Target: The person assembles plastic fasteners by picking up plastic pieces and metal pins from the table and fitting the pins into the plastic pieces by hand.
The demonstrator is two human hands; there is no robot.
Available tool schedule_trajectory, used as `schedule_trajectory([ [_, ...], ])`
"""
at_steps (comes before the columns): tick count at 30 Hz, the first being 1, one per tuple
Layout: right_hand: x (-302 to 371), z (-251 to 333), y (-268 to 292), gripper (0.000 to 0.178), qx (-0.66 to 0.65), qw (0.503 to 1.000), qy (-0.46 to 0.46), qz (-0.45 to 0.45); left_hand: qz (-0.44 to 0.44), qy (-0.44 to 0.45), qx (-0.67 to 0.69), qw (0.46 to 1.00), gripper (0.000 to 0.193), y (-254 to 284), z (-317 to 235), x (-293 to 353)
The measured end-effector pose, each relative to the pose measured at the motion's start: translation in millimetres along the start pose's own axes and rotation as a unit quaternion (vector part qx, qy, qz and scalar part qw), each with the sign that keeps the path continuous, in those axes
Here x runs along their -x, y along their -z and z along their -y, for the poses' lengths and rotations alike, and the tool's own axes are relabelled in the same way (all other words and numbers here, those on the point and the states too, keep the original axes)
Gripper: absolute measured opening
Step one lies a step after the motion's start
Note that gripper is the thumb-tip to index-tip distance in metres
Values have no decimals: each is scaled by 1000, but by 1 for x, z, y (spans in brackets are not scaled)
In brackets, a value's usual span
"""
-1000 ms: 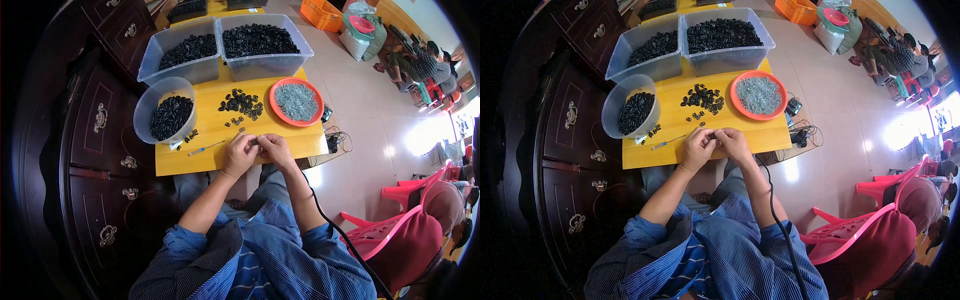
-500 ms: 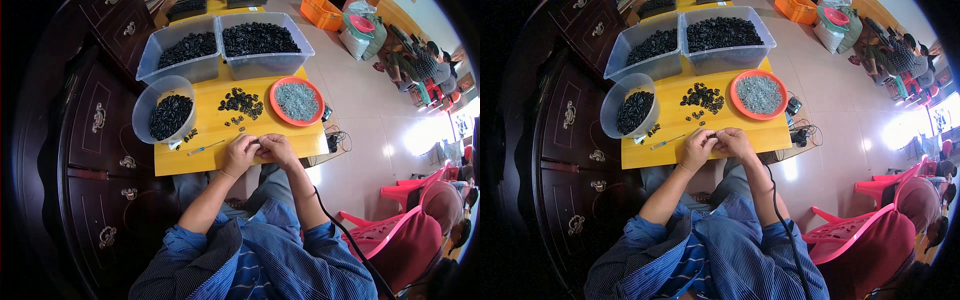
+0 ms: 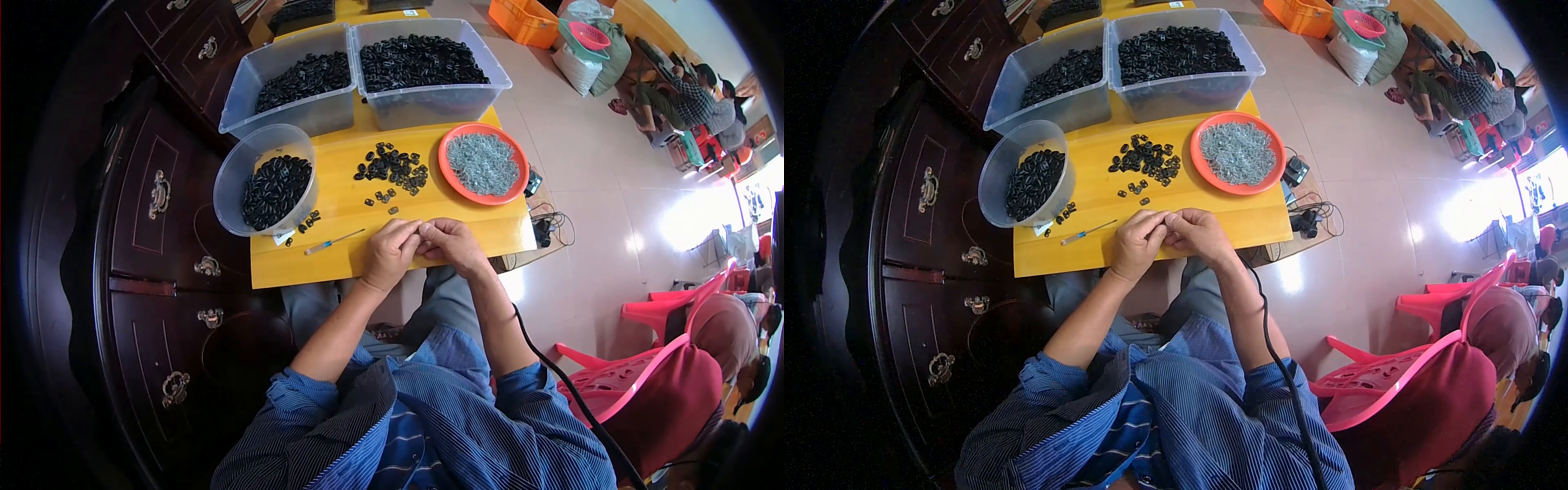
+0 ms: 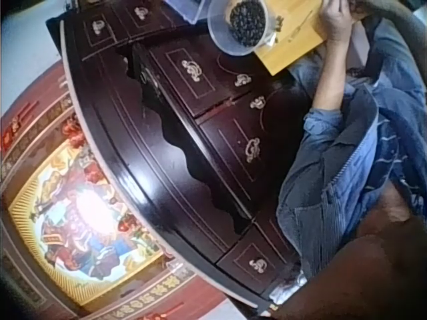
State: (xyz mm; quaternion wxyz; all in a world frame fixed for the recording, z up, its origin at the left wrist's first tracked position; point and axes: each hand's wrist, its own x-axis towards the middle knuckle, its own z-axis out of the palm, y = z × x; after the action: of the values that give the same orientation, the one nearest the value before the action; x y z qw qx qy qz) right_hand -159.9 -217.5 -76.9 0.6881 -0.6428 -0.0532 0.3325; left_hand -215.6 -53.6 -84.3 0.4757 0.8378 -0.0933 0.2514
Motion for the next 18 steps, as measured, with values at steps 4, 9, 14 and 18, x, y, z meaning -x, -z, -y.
schedule_trajectory([
  [4,-2,-3,1,26,-12,1000,5,3,4,-1,-7,1000,27,1,-2,0],
  [9,-4,-6,-2,25,-22,1000,14,-14,42,65,13,997,33,2,-4,-1],
  [14,-4,-5,4,27,-29,999,-11,-10,41,68,27,996,31,2,-2,1],
  [18,-1,-1,7,29,-37,999,-32,13,46,81,27,995,29,3,-4,1],
])
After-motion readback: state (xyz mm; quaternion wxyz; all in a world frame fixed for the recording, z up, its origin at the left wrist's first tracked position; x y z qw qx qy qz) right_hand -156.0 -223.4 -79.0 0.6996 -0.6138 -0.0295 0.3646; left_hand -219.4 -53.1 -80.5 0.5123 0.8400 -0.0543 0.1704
